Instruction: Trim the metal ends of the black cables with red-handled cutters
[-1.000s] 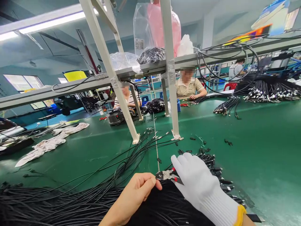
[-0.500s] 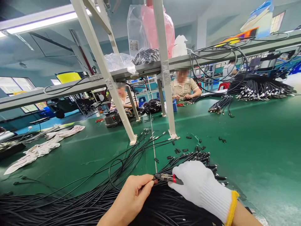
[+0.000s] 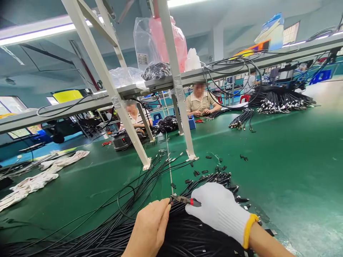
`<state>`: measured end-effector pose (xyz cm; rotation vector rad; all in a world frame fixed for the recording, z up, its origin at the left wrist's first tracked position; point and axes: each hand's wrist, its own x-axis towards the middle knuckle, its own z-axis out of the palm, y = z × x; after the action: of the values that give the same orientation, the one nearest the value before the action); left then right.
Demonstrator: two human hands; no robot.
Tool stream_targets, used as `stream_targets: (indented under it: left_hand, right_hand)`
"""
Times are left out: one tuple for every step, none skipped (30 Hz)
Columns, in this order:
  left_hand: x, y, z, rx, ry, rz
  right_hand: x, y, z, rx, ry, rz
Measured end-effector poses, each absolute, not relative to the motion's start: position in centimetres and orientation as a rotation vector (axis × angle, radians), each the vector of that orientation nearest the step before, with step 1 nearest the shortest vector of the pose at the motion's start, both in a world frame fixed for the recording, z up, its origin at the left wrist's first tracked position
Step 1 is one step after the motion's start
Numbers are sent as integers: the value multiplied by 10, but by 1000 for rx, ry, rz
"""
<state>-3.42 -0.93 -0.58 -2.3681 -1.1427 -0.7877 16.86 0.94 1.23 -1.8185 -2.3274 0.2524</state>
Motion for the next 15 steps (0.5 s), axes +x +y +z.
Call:
stream_targets:
  left_hand:
    - [-34, -10, -5, -2333, -1187, -851]
    - [-34, -11, -4, -2257, -1200, -918]
    - [-34, -12, -4, -2146, -1162, -986]
    - [-33, -14, -3, -2019, -1097, -1065]
    - [-32, -17, -4, -1908, -1036, -1155]
    - [-30, -19, -4, -1844, -1001, -1259]
    - [-27, -22, -5, -1832, -1044, -1397]
    - [-23, -24, -7, -1883, -1166, -1552]
    - [-18, -25, -8, -1965, -1361, -1712]
    - [-14, -26, -8, -2026, -1597, -1874]
    - [-9, -27, -8, -2067, -1822, -2030]
    - [-6, -26, -7, -2064, -2012, -2187]
    - [-3, -26, -5, -2025, -2139, -2346]
    - [-1, -26, -3, -1976, -2199, -2500]
    - [1, -25, 0, -1926, -2211, -2638]
  right_hand:
    - [167, 8, 12, -1841, -2309, 230]
    - [166, 7, 12, -1868, -2283, 209]
    - [165, 6, 12, -1895, -2256, 199]
    - [164, 5, 12, -1916, -2229, 205]
    - [162, 4, 13, -1931, -2201, 220]
    - [162, 3, 14, -1935, -2173, 241]
    - [161, 2, 15, -1931, -2147, 264]
    - [160, 1, 17, -1928, -2124, 288]
    - [158, -1, 18, -1929, -2106, 309]
    - [157, -2, 20, -1935, -2095, 324]
    - [155, -4, 20, -1938, -2094, 342]
    - [153, -7, 20, -1942, -2103, 370]
    - [150, -9, 20, -1943, -2114, 406]
    - [148, -11, 20, -1940, -2123, 440]
    - [146, -13, 19, -1936, -2131, 467]
